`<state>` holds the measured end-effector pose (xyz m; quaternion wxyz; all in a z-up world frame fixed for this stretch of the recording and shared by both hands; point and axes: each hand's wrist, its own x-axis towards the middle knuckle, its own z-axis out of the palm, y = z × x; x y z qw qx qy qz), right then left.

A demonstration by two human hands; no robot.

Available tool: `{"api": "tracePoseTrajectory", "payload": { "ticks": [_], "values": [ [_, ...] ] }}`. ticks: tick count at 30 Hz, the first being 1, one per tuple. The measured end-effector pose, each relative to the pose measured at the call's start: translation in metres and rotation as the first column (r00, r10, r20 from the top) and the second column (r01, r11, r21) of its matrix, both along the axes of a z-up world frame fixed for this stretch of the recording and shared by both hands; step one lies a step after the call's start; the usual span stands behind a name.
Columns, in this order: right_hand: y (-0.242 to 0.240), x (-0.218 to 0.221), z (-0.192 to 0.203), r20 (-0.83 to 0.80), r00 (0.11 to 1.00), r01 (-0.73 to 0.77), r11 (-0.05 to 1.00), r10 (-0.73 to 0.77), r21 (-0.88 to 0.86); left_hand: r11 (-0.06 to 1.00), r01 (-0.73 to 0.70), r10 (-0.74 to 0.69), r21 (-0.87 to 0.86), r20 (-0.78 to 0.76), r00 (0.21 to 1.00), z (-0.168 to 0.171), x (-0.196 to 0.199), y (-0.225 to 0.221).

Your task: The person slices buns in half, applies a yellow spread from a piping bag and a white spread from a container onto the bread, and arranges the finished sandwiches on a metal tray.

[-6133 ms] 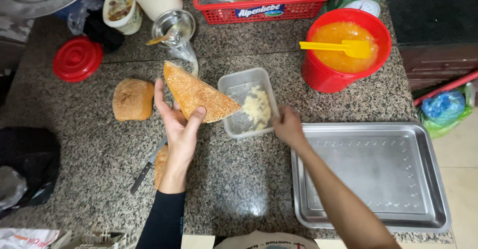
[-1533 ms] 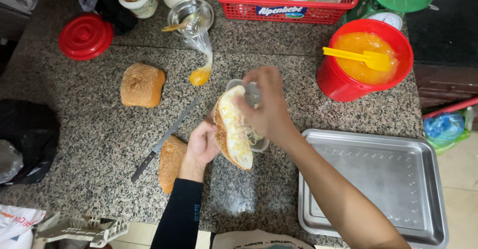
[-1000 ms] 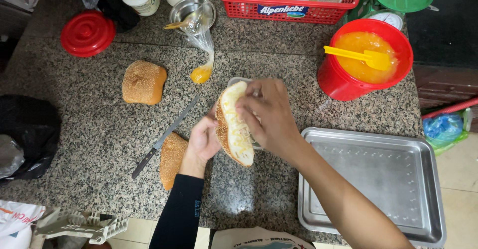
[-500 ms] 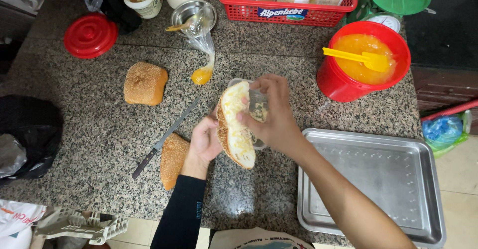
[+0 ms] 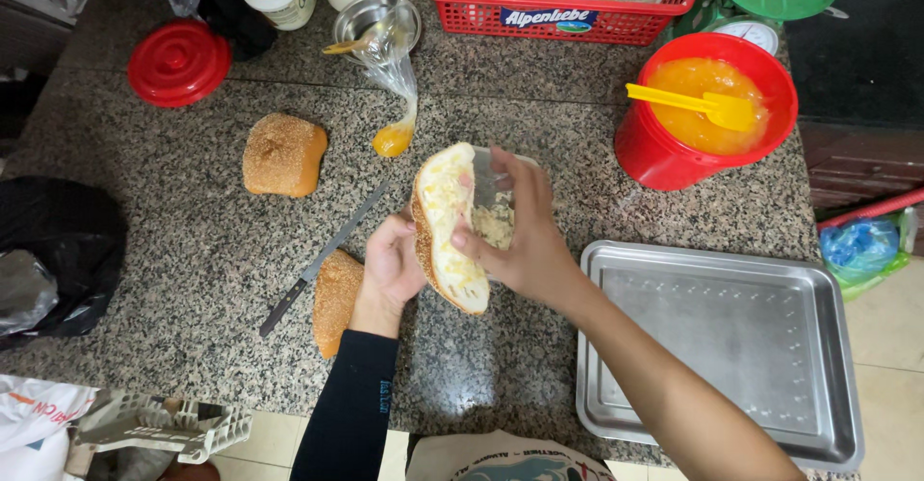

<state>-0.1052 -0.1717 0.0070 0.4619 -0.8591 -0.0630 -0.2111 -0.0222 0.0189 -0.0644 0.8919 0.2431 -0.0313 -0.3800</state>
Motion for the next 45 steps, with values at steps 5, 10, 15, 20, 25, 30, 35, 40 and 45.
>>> {"api": "tracePoseTrajectory", "payload": {
  "ticks": [5, 10, 15, 20, 25, 30, 35, 40, 45],
  "values": [
    [-0.004, -0.009, -0.002, -0.187, 0.982, 0.059, 0.973, -0.017, 0.224, 1.0, -0.003, 0.002, -0.015, -0.007, 1.0, 0.0, -0.002, 0.001],
    [0.003, -0.025, -0.002, -0.18, 0.983, -0.011, 0.983, 0.045, 0.185, 1.0, 0.0, 0.0, -0.002, 0.017, 1.0, 0.0, -0.005, 0.0],
    [-0.007, -0.024, -0.01, -0.21, 0.965, 0.005, 0.794, 0.155, 0.607, 1.0, -0.008, 0.008, -0.021, -0.007, 1.0, -0.003, -0.009, 0.005],
    [-0.007, -0.028, -0.02, -0.339, 0.909, 0.008, 0.803, 0.242, 0.596, 0.998, 0.017, -0.016, -0.061, 0.006, 1.0, 0.001, -0.011, 0.008],
    [-0.001, -0.036, -0.019, -0.354, 0.917, 0.009, 0.879, 0.183, 0.477, 0.999, -0.036, 0.035, 0.016, 0.076, 0.997, 0.014, -0.018, 0.008],
    [-0.002, -0.044, -0.005, -0.323, 0.933, 0.018, 0.879, 0.156, 0.477, 0.999, -0.043, 0.042, 0.014, 0.087, 0.995, 0.025, -0.026, 0.007],
    [-0.006, -0.067, 0.03, -0.093, 0.99, -0.074, 0.961, 0.102, 0.265, 0.997, -0.075, 0.074, 0.007, 0.087, 0.993, 0.028, -0.034, 0.005],
    [0.014, -0.083, 0.051, 0.077, 0.997, -0.024, 0.998, 0.028, -0.052, 0.996, -0.084, 0.085, -0.023, 0.027, 0.996, 0.027, -0.039, 0.001],
    [0.025, -0.084, 0.047, 0.032, 0.994, 0.1, 0.989, -0.104, 0.105, 0.996, -0.085, 0.085, -0.027, -0.013, 0.996, 0.027, -0.042, 0.006]
  ]
}}
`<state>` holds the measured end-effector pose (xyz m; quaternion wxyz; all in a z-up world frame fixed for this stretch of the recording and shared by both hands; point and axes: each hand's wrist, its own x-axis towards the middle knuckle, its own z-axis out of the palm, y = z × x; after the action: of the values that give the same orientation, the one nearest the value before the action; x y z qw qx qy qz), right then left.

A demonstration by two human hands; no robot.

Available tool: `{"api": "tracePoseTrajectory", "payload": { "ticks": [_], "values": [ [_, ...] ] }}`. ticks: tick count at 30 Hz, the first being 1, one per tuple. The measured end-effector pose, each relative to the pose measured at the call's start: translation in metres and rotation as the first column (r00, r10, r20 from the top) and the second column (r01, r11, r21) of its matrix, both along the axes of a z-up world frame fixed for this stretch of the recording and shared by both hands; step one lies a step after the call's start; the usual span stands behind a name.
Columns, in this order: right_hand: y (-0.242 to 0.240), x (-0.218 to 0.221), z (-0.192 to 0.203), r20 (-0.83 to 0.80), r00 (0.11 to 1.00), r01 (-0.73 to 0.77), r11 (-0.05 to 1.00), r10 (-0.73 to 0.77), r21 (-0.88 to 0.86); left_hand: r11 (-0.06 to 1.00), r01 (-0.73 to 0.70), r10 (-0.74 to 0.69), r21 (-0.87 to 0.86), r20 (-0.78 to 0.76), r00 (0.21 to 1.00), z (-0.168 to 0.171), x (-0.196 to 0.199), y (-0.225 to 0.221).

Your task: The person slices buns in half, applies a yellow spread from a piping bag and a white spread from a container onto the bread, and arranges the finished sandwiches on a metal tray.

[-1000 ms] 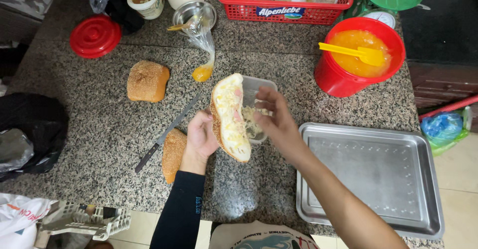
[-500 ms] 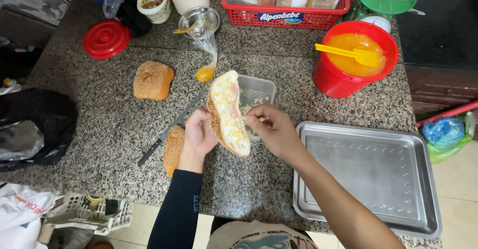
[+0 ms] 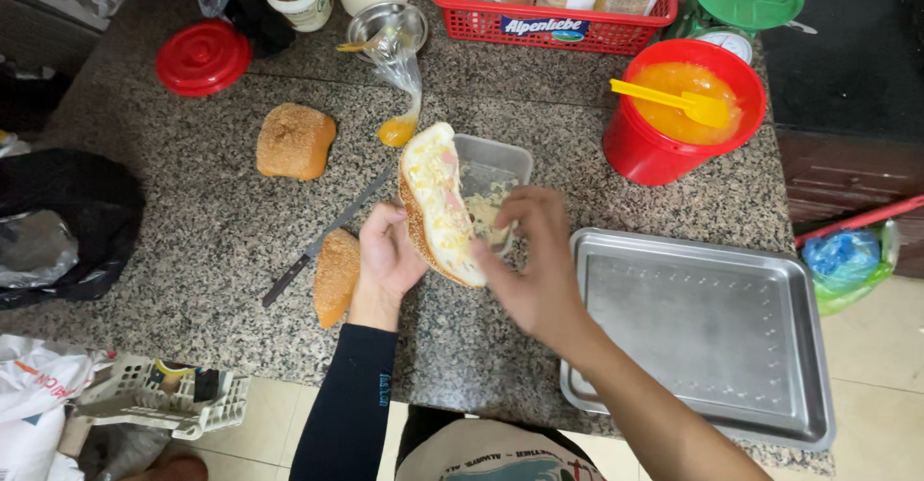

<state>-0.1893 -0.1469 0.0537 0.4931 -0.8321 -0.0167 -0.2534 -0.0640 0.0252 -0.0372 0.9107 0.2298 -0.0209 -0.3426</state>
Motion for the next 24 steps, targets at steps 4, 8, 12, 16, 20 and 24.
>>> {"api": "tracePoseTrajectory", "payload": {
  "ticks": [4, 8, 12, 16, 20, 24],
  "values": [
    [0.003, 0.007, -0.011, -0.067, 0.998, 0.018, 0.991, -0.009, 0.133, 1.0, 0.009, -0.009, -0.001, -0.002, 1.0, -0.001, 0.004, 0.009],
    [0.008, 0.014, -0.036, -0.132, 0.99, -0.015, 0.978, 0.043, 0.209, 0.996, 0.081, -0.079, -0.047, 0.044, 0.996, -0.005, 0.014, 0.023],
    [-0.02, 0.023, -0.089, -0.257, 0.964, 0.178, 0.868, -0.06, 0.464, 0.999, 0.019, -0.019, 0.038, -0.005, 1.0, -0.006, 0.034, 0.045],
    [-0.025, 0.001, -0.147, -0.577, 0.794, 0.273, 0.96, -0.19, 0.059, 0.996, -0.005, 0.009, 0.094, -0.045, 0.999, -0.012, 0.048, 0.071],
    [0.018, -0.01, -0.183, -0.629, 0.761, 0.082, 0.985, -0.16, -0.152, 0.985, -0.021, 0.037, 0.17, -0.095, 0.995, -0.027, 0.051, 0.077],
    [0.05, 0.002, -0.197, -0.437, 0.856, 0.096, 0.915, -0.277, -0.392, 0.998, 0.036, -0.031, 0.06, -0.085, 0.996, -0.046, 0.053, 0.085]
  ]
}}
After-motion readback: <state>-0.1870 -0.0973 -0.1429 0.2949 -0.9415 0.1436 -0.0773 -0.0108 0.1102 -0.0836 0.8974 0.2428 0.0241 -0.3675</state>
